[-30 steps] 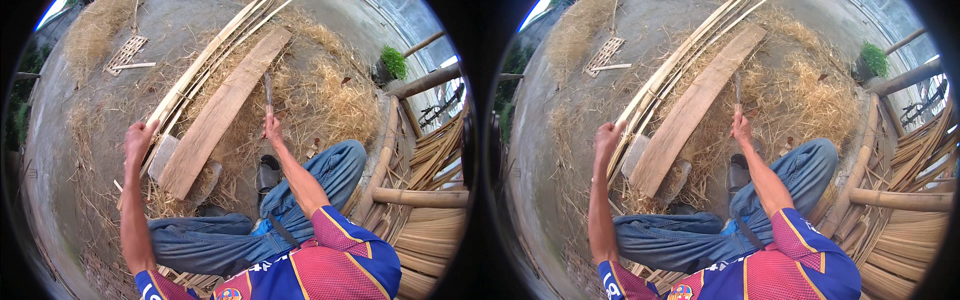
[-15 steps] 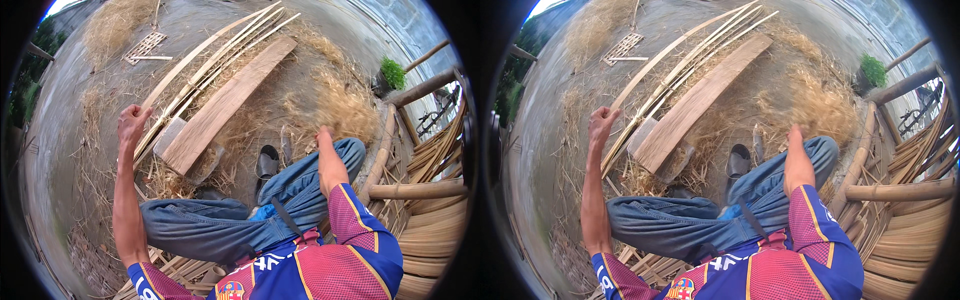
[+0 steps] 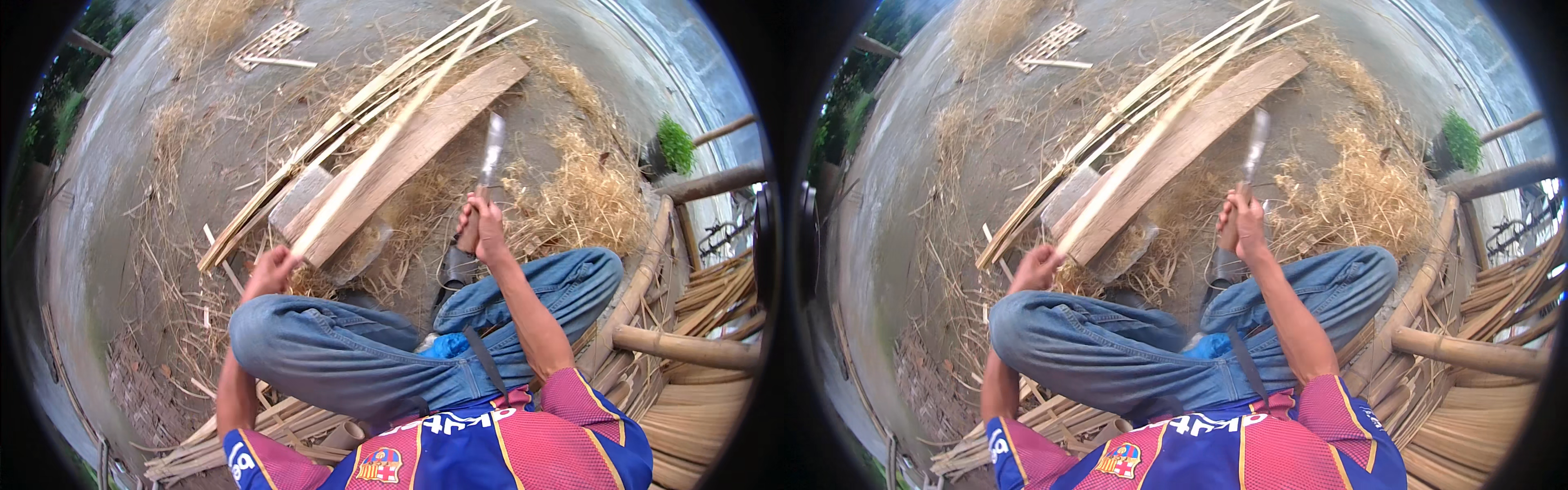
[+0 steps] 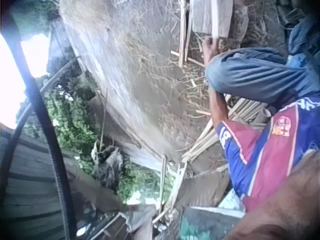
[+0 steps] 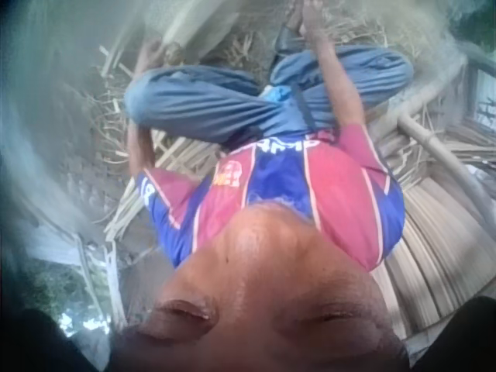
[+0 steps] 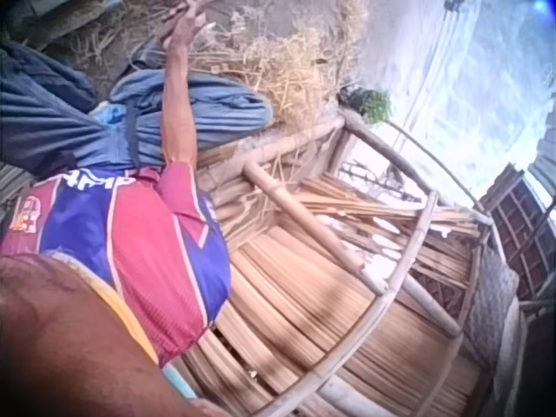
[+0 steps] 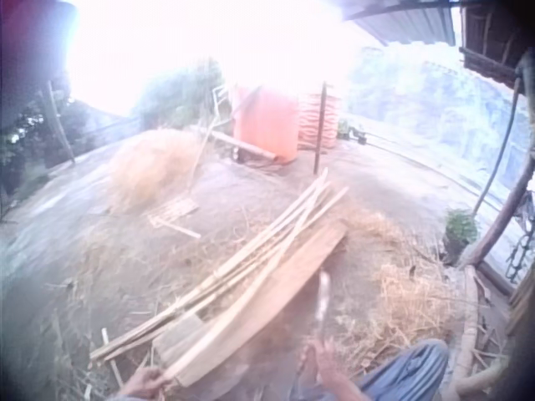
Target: The person splits long bamboo strips into thinner slats using a machete on a wooden block. They repeatedly strike the bamboo, adjust the pieces, and stack the finished slats on the ground.
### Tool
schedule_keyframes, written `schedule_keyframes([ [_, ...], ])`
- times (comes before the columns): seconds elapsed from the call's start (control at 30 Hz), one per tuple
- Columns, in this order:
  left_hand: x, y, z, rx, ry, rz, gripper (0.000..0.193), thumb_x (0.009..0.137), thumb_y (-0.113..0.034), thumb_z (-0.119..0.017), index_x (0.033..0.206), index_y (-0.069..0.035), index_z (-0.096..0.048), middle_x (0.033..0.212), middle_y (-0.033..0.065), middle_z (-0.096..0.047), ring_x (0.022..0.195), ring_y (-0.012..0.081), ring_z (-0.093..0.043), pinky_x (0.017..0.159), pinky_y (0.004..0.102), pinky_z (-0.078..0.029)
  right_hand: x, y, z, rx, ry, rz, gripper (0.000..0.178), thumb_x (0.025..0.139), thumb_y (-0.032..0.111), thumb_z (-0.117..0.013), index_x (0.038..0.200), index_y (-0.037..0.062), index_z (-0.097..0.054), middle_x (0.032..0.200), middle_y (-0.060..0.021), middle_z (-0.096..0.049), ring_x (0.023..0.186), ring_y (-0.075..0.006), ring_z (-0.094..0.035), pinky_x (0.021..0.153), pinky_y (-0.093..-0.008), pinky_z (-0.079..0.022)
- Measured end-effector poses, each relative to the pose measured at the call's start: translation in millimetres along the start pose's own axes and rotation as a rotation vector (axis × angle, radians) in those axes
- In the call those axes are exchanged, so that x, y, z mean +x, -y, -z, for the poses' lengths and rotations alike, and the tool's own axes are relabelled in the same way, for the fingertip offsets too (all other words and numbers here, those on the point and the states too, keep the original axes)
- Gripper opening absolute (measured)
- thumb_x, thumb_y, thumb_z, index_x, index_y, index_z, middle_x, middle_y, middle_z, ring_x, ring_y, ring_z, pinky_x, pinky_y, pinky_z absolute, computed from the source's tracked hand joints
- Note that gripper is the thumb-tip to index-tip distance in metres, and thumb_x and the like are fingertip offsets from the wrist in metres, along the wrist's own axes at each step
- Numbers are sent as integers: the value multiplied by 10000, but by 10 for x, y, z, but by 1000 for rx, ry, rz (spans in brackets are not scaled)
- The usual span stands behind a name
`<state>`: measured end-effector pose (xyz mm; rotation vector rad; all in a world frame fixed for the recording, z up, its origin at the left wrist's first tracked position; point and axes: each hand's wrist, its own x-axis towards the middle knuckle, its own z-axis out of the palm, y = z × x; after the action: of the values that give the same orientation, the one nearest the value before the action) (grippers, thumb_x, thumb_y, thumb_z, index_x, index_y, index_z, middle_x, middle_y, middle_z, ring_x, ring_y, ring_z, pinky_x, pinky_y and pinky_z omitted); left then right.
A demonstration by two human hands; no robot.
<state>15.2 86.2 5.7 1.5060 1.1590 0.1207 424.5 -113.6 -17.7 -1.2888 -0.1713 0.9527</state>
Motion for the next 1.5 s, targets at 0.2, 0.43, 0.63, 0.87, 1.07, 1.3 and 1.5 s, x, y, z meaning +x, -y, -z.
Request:
schedule_keyframes([
  [0.2,-914,58,-476,-401,-65,79,360,987,-387,-656,840,-66,-585,652,-51,-530,563,63,-454,482,256,-335,353,-187,-269,-1438,48,528,449,1000,473,-537,986,29,-605,872,-195,-686,809,-400,-679,725,-516,-536],
  [0.43,-551,552,-541,-251,58,223,391,1006,-409,-619,817,-68,-581,644,-58,-519,576,57,-473,484,264,-334,533,-533,-521,-1413,379,208,605,1048,559,-376,849,49,-634,592,-122,-593,571,-276,-630,541,-479,-501],
  [0.63,-500,260,-643,-292,51,295,360,1021,-373,-582,854,-57,-623,647,-26,-561,584,62,-493,495,295,-355,9,-701,-525,-1373,732,470,555,1008,571,-482,803,74,-619,656,-113,-636,568,-235,-630,541,-416,-508],
  [0.87,-1527,846,-221,-245,-94,432,293,1006,-307,-582,859,-56,-619,661,-16,-561,569,68,-480,483,298,-351,355,-490,-489,-1606,879,515,580,1019,579,-431,709,105,-552,609,-80,-586,473,-200,-517,479,-412,-444],
  [1.07,-1876,1403,-55,-170,-165,561,252,985,-263,-591,844,-57,-617,648,-12,-547,548,78,-463,476,292,-349,806,-360,-340,-1578,498,371,596,1022,551,-437,759,50,-624,594,-115,-583,489,-314,-568,542,-426,-530],
  [1.3,-2215,1702,194,-153,-176,681,207,961,-213,-601,825,-58,-614,633,-8,-531,523,88,-443,467,286,-347,1035,-69,-424,-1342,280,195,605,1009,598,-446,839,61,-664,729,-138,-671,769,-316,-682,698,-438,-543],
  [1.5,-2438,1530,291,-223,-18,937,172,941,-170,-609,809,-59,-612,619,-3,-518,502,98,-426,460,280,-346,594,-239,-386,-1568,738,392,627,1003,612,-451,748,55,-582,704,-146,-671,651,-298,-683,577,-420,-538],
])
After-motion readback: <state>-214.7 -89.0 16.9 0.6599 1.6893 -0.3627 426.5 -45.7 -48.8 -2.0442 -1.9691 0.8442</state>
